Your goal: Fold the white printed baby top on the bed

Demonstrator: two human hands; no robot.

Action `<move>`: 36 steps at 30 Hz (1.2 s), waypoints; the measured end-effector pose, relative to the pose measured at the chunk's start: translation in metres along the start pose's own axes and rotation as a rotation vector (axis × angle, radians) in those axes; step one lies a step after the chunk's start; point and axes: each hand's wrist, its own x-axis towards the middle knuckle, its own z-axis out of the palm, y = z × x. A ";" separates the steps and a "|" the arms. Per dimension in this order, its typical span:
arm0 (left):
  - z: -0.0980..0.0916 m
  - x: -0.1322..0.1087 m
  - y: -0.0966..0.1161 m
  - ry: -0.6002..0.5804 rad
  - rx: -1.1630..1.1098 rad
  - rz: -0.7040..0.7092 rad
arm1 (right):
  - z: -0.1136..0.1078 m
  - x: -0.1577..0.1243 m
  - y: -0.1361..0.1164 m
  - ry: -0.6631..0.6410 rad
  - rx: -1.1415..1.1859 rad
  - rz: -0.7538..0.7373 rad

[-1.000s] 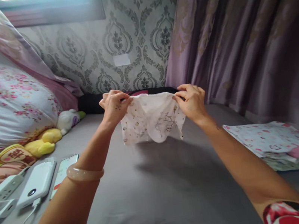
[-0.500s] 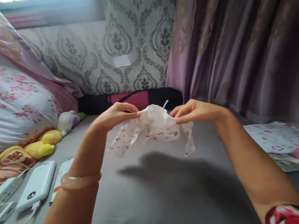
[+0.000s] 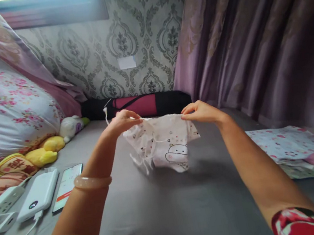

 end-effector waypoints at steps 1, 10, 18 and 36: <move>0.001 0.000 0.000 -0.022 -0.037 0.016 | 0.000 0.000 0.001 -0.088 0.058 -0.005; 0.009 0.005 -0.010 -0.020 -0.234 0.021 | 0.002 0.005 0.017 -0.086 0.294 0.009; 0.021 0.018 -0.016 0.146 -0.230 0.071 | 0.019 0.023 0.039 0.271 0.265 0.026; 0.071 0.024 -0.030 0.671 0.086 0.034 | 0.059 0.026 0.044 0.674 -0.418 -0.066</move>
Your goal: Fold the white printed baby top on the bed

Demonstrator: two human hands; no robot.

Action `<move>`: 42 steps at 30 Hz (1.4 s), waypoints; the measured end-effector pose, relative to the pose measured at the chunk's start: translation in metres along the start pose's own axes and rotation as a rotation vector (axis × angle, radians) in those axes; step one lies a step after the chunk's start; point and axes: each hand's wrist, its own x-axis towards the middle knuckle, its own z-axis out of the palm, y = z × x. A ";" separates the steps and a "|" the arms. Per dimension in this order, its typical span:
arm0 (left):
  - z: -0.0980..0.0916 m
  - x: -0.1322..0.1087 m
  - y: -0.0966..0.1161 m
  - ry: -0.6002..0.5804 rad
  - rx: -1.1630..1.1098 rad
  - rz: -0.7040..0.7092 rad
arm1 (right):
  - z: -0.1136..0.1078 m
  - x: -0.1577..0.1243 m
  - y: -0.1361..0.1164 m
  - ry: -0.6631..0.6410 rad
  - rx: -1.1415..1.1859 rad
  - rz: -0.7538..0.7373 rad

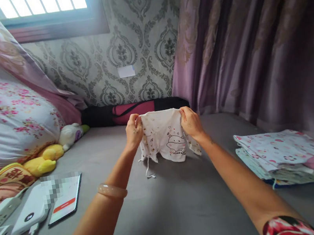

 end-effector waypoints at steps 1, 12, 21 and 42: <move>-0.001 -0.004 0.002 0.037 0.055 0.032 | 0.000 -0.003 -0.002 0.014 -0.040 0.002; -0.076 -0.030 0.025 0.189 0.555 0.655 | -0.063 -0.026 -0.017 -0.024 -0.244 -0.159; -0.137 -0.014 0.068 -0.157 0.372 0.372 | -0.120 -0.001 -0.040 -0.382 0.234 -0.045; 0.008 -0.015 -0.133 -0.715 0.696 0.175 | 0.069 -0.055 0.062 -0.965 -0.459 0.004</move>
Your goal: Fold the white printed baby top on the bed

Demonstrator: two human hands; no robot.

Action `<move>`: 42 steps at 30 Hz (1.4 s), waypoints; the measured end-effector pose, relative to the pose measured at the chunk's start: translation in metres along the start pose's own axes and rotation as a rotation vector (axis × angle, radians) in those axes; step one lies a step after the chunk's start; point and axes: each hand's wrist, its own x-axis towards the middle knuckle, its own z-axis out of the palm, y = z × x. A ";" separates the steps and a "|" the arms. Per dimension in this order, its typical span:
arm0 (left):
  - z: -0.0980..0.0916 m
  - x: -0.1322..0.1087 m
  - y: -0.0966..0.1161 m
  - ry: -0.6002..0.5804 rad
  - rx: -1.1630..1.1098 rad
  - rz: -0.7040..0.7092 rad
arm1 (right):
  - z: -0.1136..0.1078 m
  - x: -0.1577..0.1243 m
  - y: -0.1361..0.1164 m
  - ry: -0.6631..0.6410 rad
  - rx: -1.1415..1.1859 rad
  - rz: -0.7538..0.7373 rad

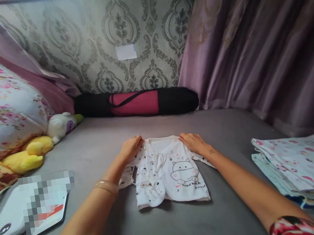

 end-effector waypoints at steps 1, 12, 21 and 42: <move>0.000 0.005 -0.002 -0.014 0.009 -0.002 | 0.003 0.006 0.001 -0.010 -0.003 -0.003; 0.005 0.058 -0.015 -0.049 -0.037 -0.134 | 0.010 0.055 0.005 0.002 0.077 0.078; 0.010 0.073 -0.011 -0.099 -0.147 -0.128 | 0.024 0.076 -0.004 0.108 0.259 0.049; 0.000 0.029 0.092 -0.047 -0.101 -0.132 | 0.008 0.028 0.059 -0.022 0.556 0.271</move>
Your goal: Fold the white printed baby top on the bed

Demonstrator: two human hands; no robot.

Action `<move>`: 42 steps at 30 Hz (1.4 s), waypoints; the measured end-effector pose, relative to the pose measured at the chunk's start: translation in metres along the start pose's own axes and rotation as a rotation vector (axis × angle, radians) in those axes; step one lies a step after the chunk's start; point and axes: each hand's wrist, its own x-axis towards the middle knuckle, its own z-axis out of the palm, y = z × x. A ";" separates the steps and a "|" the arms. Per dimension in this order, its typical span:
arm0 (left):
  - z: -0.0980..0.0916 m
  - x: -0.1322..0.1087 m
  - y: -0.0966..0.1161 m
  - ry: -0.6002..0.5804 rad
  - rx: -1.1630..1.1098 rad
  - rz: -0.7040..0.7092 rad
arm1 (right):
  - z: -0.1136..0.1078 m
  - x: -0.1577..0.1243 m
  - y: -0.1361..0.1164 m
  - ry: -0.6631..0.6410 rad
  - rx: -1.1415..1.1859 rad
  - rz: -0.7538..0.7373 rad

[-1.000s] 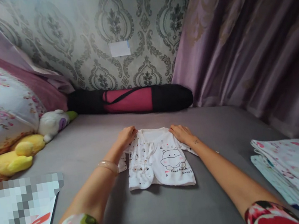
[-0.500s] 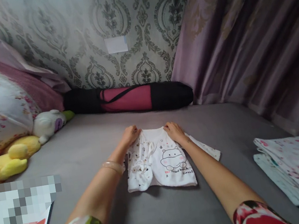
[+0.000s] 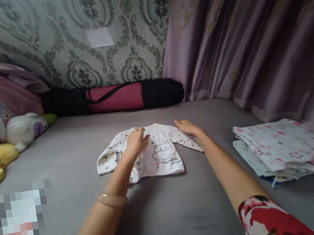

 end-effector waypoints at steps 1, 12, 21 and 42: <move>0.004 -0.008 0.011 -0.031 -0.026 0.043 | -0.004 -0.009 0.010 -0.005 0.005 0.034; 0.049 -0.059 0.049 -0.055 -0.094 0.226 | -0.008 -0.065 0.069 0.118 0.330 0.179; 0.058 -0.073 0.053 -0.054 -0.130 0.119 | 0.003 -0.058 0.072 0.244 0.444 0.147; 0.054 -0.072 0.052 -0.150 -0.034 0.074 | 0.004 -0.067 0.059 0.353 -0.309 0.005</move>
